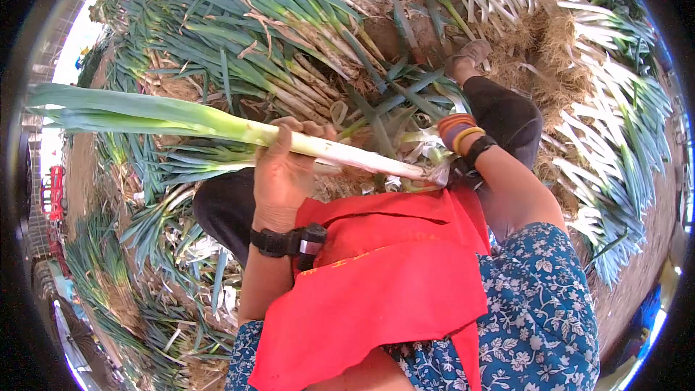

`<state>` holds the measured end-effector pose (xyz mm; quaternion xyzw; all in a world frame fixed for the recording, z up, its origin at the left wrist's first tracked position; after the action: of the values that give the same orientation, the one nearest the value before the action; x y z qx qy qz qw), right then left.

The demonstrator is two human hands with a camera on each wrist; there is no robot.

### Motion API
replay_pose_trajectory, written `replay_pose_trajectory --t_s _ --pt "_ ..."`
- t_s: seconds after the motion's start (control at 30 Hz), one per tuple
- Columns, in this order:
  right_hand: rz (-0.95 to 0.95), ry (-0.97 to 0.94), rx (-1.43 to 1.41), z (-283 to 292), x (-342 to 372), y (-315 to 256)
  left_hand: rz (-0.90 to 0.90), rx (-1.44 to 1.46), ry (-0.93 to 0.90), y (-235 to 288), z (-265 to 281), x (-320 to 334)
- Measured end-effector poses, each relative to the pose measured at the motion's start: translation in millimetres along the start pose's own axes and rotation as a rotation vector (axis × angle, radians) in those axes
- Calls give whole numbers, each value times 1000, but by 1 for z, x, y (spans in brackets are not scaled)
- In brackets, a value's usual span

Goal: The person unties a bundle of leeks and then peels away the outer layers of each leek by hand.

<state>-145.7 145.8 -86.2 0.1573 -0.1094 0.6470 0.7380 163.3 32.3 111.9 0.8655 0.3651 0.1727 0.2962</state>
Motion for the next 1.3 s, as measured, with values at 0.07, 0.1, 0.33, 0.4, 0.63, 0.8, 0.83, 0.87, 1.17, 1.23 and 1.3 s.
replay_pose_trajectory --t_s 0.07,0.1,0.33,0.4,0.63,0.8,0.83,0.87,1.17,1.23,1.3 --pt "-11 -73 -47 23 8 9 16 -47 62 8 7 -6" --pt "-16 -34 -118 41 12 1 28 -95 133 13 12 -7" --pt "466 -75 -1411 163 76 -118 -26 -293 224 18 4 -8" --pt "331 -185 -1333 162 78 -122 -5 -485 225 19 4 -4" --pt "322 97 -1361 176 64 -126 -20 -557 178 48 3 -6" --pt "360 13 -1563 182 56 -134 -140 -490 82 52 -8 -2" --pt "370 70 -1523 185 55 -134 -151 -470 84 51 -8 -3" --pt "377 119 -1486 185 55 -135 -153 -471 82 50 -8 -6" --pt "488 423 -1784 217 42 -116 -102 -1770 -278 -28 9 9" --pt "460 365 -1822 230 44 -103 147 -1842 -423 -56 45 22" --pt "402 238 -1711 241 50 -96 407 -1896 -553 -61 51 24"
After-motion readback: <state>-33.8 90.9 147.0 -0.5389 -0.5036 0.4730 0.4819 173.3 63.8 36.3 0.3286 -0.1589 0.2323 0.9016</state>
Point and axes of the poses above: each hand's wrist, its own x-axis away from the middle knuckle, its own z-axis out of the back of the hand, y = z × x, the point moved 1 cm from there along -x, towards the middle knuckle, and after that the axes turned 3 degrees about z, right-handed, at the moved point
